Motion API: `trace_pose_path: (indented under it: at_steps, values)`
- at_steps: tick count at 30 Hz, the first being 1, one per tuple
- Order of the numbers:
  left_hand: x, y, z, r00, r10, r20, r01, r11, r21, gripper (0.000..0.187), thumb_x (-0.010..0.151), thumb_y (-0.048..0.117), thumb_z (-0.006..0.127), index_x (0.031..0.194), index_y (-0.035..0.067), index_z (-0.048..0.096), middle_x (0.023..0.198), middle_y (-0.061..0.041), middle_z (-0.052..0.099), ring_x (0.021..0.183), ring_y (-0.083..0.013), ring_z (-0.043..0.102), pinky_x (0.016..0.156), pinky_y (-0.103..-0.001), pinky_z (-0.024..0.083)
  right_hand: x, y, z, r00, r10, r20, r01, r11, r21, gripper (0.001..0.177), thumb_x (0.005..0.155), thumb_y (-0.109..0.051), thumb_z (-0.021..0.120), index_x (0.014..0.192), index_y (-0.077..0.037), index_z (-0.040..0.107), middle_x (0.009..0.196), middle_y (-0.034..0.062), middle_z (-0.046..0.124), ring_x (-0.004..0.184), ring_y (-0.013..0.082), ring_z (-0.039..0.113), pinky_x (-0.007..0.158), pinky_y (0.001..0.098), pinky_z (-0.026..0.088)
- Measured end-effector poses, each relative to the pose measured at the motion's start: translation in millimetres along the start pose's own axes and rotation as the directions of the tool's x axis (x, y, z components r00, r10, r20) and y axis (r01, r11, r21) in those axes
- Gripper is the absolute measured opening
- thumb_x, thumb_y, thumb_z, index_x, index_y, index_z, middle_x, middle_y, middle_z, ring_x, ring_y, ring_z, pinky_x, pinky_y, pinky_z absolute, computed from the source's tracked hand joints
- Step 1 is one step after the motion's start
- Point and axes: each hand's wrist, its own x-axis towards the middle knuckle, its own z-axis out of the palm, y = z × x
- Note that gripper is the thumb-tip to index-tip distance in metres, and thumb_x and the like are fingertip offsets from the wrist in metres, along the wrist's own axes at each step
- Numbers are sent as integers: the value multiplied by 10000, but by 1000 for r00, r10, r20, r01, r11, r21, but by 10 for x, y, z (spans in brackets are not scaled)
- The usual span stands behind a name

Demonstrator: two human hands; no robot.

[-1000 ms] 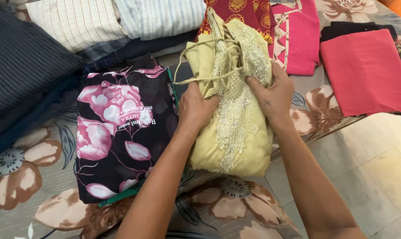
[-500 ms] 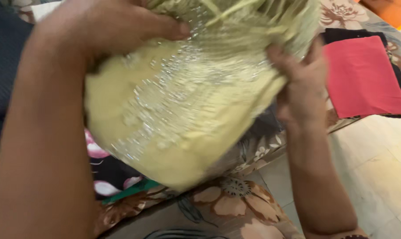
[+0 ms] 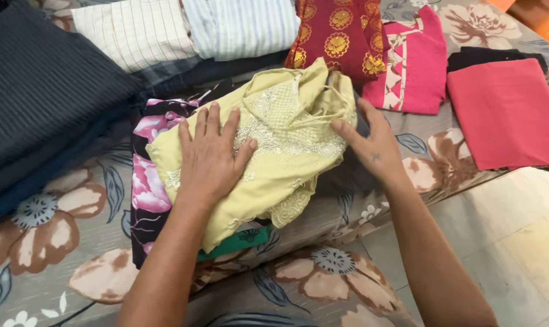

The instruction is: The person folds multiple pieces of clothing including tops and pants on a bed and places them into an open duffel bag.

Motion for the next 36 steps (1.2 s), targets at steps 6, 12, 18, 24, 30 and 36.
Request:
trace_pose_path:
  at_steps: [6, 12, 18, 24, 30, 36]
  values:
    - [-130, 41, -64, 993, 38, -111, -41, 999, -21, 671, 987, 515, 547, 1490, 73, 521, 1557, -284, 422, 1456, -442, 367, 1179, -653, 172, 526, -3, 332, 925, 254, 283, -354, 846, 399, 569, 891, -379, 738, 1316, -13, 639, 1177, 83, 728, 1009, 139, 689, 892, 317, 549]
    - [-175, 34, -43, 989, 65, -131, -65, 998, -2, 670, 996, 497, 539, 1498, 54, 518, 1547, -287, 430, 1457, -445, 364, 1185, -657, 168, 871, 11, 569, 956, 183, 230, -276, 827, 490, 405, 877, -178, 780, 1215, -11, 633, 1058, 65, 731, 906, 136, 703, 820, 306, 589]
    - [-168, -11, -98, 984, 74, -162, -75, 997, 3, 734, 1037, 550, 507, 1547, 33, 402, 1598, -267, 394, 1512, -427, 317, 1235, -599, 132, 1040, -150, 715, 1000, -9, 14, 1, 876, 482, 360, 841, -33, 793, 1189, 7, 711, 1020, 63, 756, 875, 126, 706, 806, 280, 585]
    - [-297, -101, -529, 940, -340, -33, 135, 458, -879, 903, 1000, 708, 420, 1646, 125, 177, 1681, -161, 305, 1462, -313, 434, 1173, -515, 380, 343, -1266, 1033, 831, -531, -168, 556, 808, 196, 467, 893, -88, 862, 1306, -16, 657, 1095, 75, 754, 951, 191, 740, 838, 303, 623]
    - [-770, -221, -1078, 892, -447, -62, -161, -188, -969, 571, 1108, 554, 561, 1374, 53, 492, 1276, -107, 565, 1227, -207, 618, 1106, -456, 533, -450, -2220, 2068, 582, -812, 37, 813, 580, -51, 252, 980, -28, 714, 1226, 21, 688, 1085, 168, 720, 1014, 275, 688, 995, 413, 577]
    - [-561, -357, -823, 854, -484, 191, -103, -517, -850, 460, 1111, 438, 656, 1269, 7, 625, 1129, -142, 673, 1048, -238, 667, 934, -402, 555, -461, -2033, 2118, 643, -715, 275, 749, 663, -28, 467, 908, -80, 709, 1336, 54, 578, 1271, 193, 685, 1230, 324, 651, 1104, 405, 537]
